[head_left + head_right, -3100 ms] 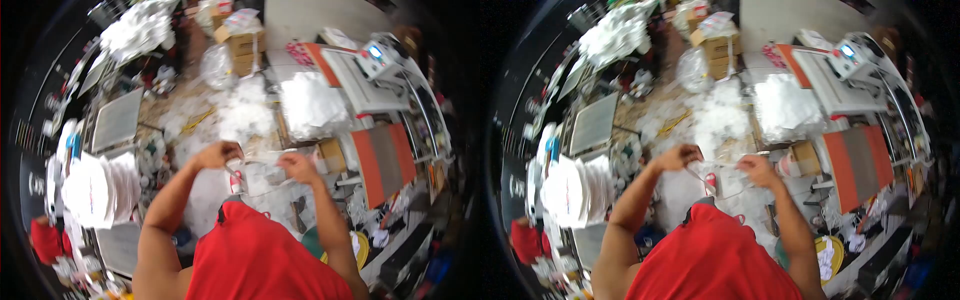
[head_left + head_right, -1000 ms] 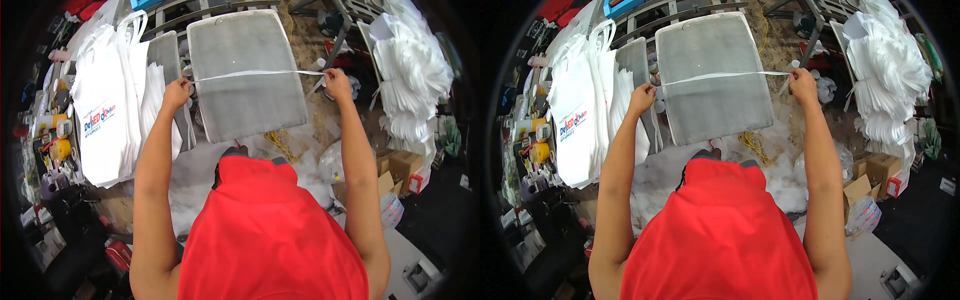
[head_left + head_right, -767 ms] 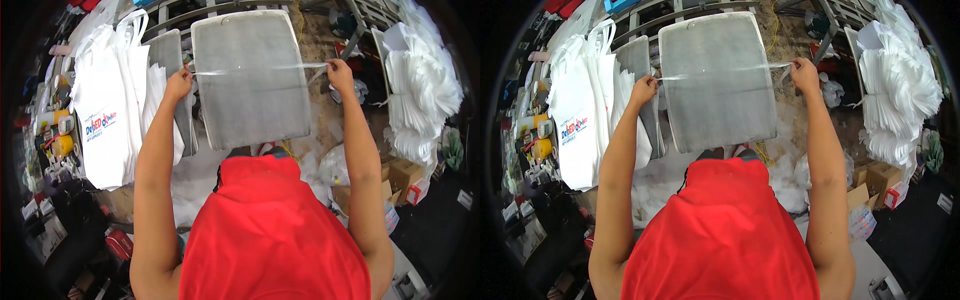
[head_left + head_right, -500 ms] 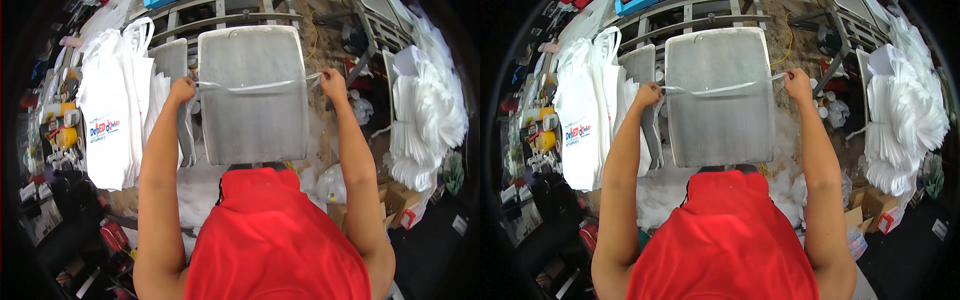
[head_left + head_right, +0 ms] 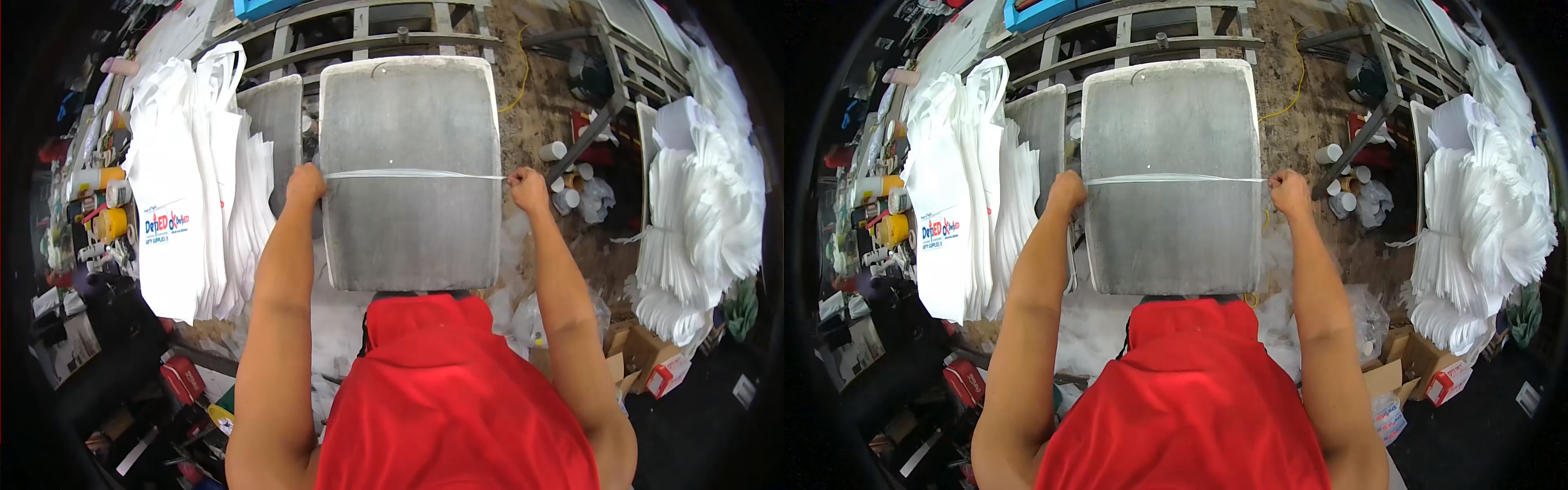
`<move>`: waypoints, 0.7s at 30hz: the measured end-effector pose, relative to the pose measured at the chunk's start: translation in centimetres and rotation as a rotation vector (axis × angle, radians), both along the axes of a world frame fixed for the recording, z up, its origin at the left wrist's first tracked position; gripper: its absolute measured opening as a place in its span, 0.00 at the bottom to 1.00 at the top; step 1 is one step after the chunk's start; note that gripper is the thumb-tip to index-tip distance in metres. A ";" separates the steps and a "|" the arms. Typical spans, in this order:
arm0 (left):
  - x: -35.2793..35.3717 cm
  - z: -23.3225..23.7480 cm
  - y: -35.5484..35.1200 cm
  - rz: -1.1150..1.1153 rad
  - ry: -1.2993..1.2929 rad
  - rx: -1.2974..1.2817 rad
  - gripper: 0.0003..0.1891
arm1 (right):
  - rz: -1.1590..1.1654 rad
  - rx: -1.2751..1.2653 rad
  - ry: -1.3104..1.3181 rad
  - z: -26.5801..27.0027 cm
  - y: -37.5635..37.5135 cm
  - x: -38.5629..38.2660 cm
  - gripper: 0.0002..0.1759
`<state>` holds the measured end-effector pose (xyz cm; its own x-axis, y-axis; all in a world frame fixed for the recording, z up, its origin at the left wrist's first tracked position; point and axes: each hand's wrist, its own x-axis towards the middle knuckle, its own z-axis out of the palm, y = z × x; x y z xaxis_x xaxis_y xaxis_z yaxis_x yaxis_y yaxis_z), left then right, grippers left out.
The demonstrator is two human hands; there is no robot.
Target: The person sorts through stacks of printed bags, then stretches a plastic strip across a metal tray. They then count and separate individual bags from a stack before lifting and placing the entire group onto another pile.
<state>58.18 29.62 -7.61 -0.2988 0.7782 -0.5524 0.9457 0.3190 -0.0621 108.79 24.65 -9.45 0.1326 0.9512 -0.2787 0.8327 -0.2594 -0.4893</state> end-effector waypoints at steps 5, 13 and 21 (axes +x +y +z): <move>-0.6 -1.1 0.9 -0.075 0.018 -0.176 0.18 | -0.084 -0.061 0.013 -1.4 0.3 -1.3 0.11; -2.6 -1.8 0.4 -0.454 -0.022 -0.123 0.19 | -0.079 -0.002 0.108 -1.3 0.1 -0.7 0.14; -2.7 -6.1 -11.9 0.936 -1.106 0.292 0.42 | -0.029 0.066 0.203 -3.3 -0.2 -0.6 0.16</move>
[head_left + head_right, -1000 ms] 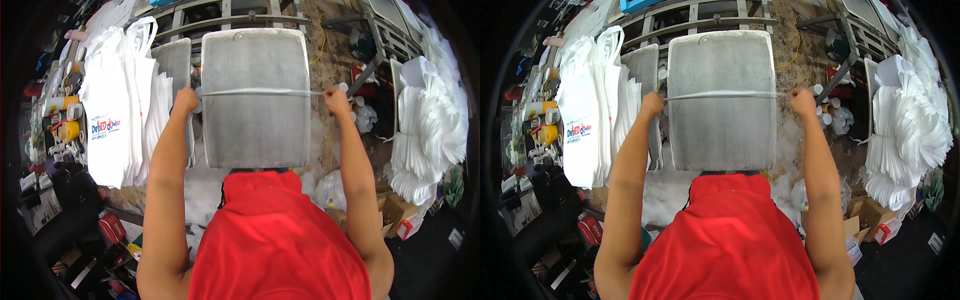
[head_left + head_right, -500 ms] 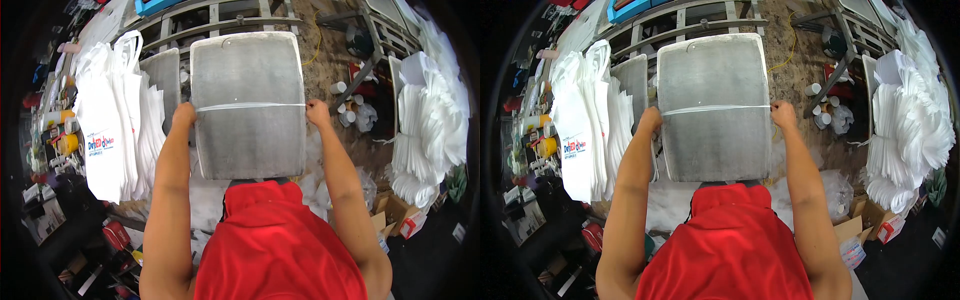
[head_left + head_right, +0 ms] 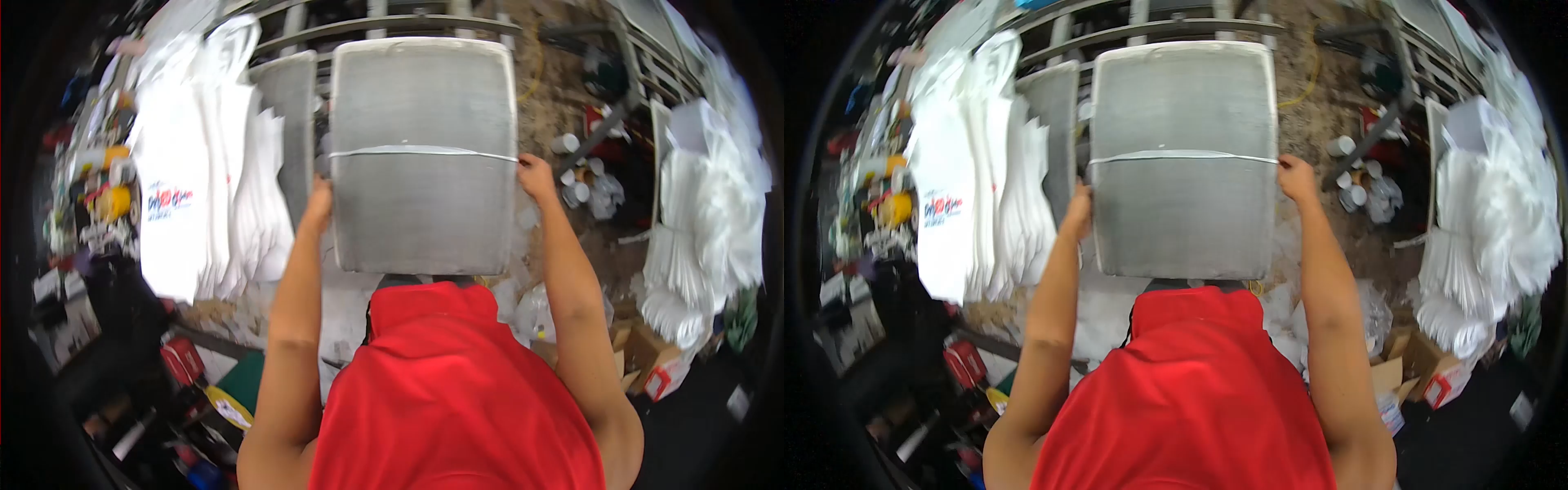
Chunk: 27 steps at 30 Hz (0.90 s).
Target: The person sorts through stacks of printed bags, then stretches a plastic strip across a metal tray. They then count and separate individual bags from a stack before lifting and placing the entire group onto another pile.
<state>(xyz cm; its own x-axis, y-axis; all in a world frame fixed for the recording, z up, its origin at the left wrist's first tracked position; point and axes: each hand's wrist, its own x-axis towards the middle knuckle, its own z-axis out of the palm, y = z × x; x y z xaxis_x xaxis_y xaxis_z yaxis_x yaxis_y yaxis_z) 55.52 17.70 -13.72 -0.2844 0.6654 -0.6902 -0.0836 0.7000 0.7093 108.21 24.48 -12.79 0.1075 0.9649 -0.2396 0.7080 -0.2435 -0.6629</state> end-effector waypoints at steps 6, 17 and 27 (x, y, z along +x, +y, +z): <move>2.7 0.4 -15.6 -0.063 -0.097 -0.117 0.43 | 0.020 -0.065 0.093 -1.4 0.1 0.7 0.15; 0.1 -1.8 -22.5 0.456 0.493 0.026 0.25 | 0.138 -0.108 -0.228 -1.8 1.7 2.1 0.11; -4.9 -10.5 -40.2 -0.578 0.885 -0.340 0.15 | 0.099 -0.087 -0.082 -1.0 1.3 1.3 0.17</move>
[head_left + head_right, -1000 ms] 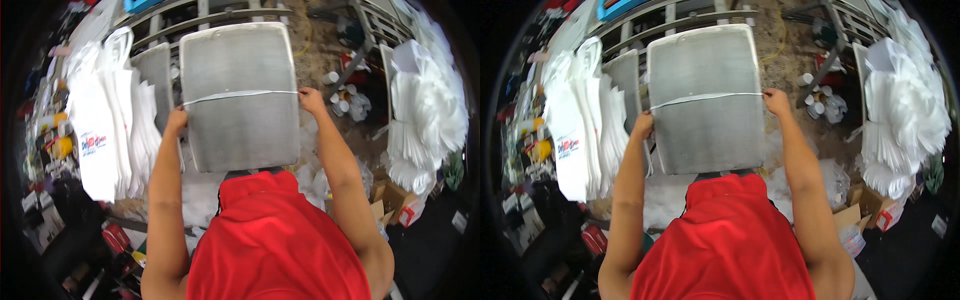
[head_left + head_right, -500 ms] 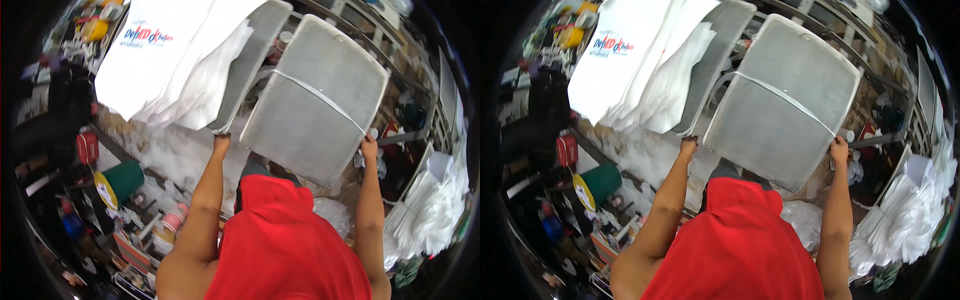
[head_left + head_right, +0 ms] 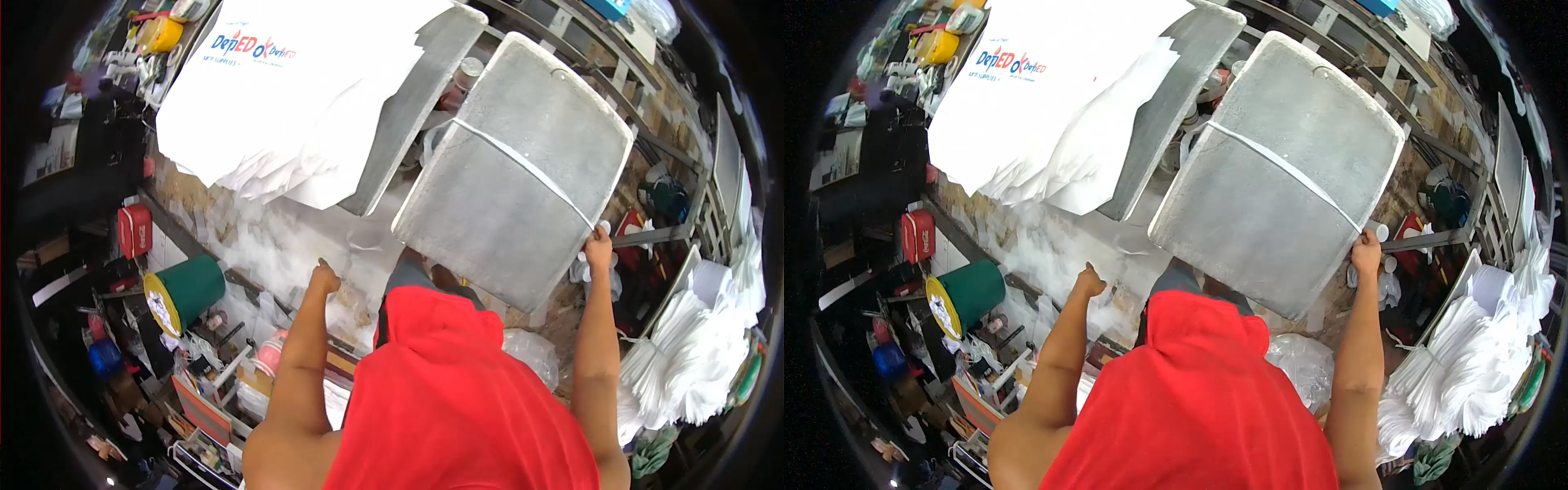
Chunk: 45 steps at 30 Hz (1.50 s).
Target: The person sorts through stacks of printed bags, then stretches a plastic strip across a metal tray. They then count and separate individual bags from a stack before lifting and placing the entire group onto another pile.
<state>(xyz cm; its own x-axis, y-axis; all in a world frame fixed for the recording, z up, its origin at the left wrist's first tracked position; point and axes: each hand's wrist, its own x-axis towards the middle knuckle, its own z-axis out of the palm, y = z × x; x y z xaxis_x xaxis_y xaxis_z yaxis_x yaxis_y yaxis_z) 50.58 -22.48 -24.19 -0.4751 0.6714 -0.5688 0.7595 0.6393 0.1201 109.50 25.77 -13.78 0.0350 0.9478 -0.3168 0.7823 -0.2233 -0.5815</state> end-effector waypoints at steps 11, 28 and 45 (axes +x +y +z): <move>7.3 23.0 37.6 -0.357 -0.339 0.721 0.14 | -0.039 0.071 0.098 0.8 -1.3 0.1 0.17; 7.0 17.9 46.5 -0.516 -0.036 0.558 0.09 | 0.007 0.240 0.042 5.6 -2.0 -2.0 0.11; 7.0 21.2 41.5 -0.362 -0.159 0.538 0.14 | -0.022 0.192 0.007 3.0 -1.8 -1.1 0.20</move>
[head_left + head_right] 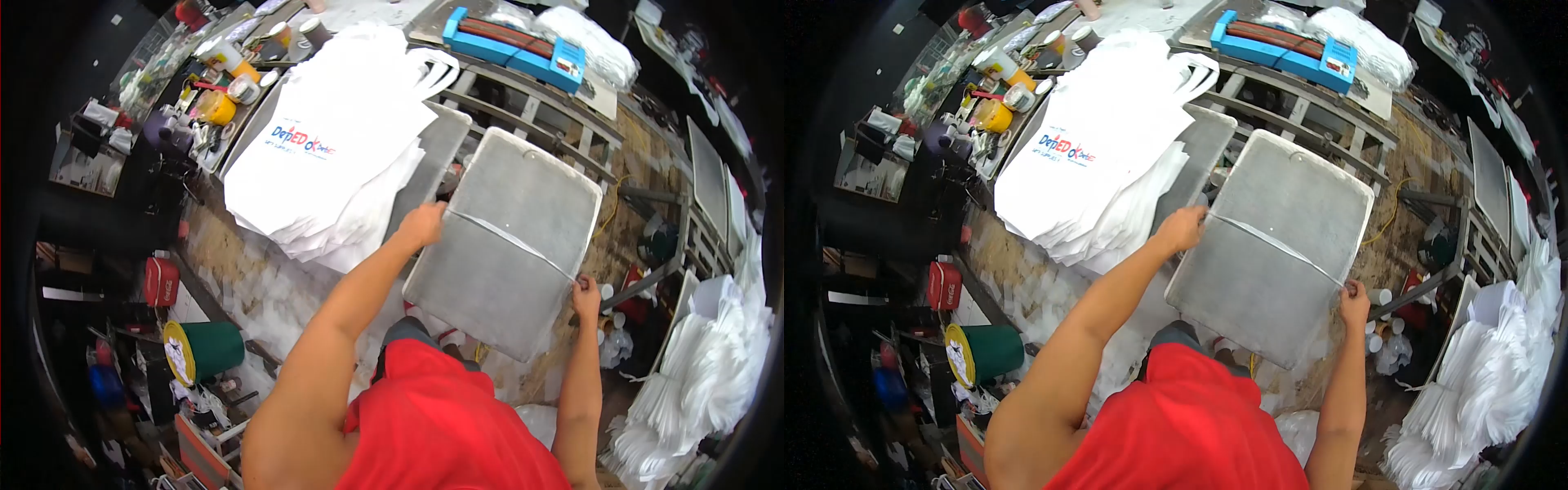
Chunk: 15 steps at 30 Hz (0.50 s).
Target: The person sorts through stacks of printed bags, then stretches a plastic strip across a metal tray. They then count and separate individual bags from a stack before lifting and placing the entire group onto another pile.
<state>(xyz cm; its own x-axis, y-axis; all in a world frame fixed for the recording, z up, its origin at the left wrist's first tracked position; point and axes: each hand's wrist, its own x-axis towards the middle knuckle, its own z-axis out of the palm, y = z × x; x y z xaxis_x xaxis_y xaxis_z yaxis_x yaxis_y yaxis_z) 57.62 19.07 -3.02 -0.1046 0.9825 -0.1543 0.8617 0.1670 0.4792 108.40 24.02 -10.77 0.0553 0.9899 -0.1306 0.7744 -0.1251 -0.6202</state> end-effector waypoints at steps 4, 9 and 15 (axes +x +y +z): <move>-2.0 9.8 -5.5 -0.117 -0.222 0.199 0.15 | -0.157 0.119 0.031 2.4 -1.6 -1.3 0.21; -13.8 21.0 -15.1 0.021 -0.089 0.447 0.24 | -0.292 0.287 0.078 5.0 -5.5 -9.5 0.15; -27.7 19.4 -19.4 -0.115 0.153 0.174 0.28 | 0.180 0.241 0.354 12.8 -11.0 -35.7 0.12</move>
<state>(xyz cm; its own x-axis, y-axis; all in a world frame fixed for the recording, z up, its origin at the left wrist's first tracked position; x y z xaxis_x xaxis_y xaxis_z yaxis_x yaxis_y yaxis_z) 29.88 -0.32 16.41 0.0002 0.9996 0.0272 0.9349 -0.0098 0.3547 72.71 13.03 2.00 -0.1267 0.9841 0.1247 0.5059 0.1722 -0.8452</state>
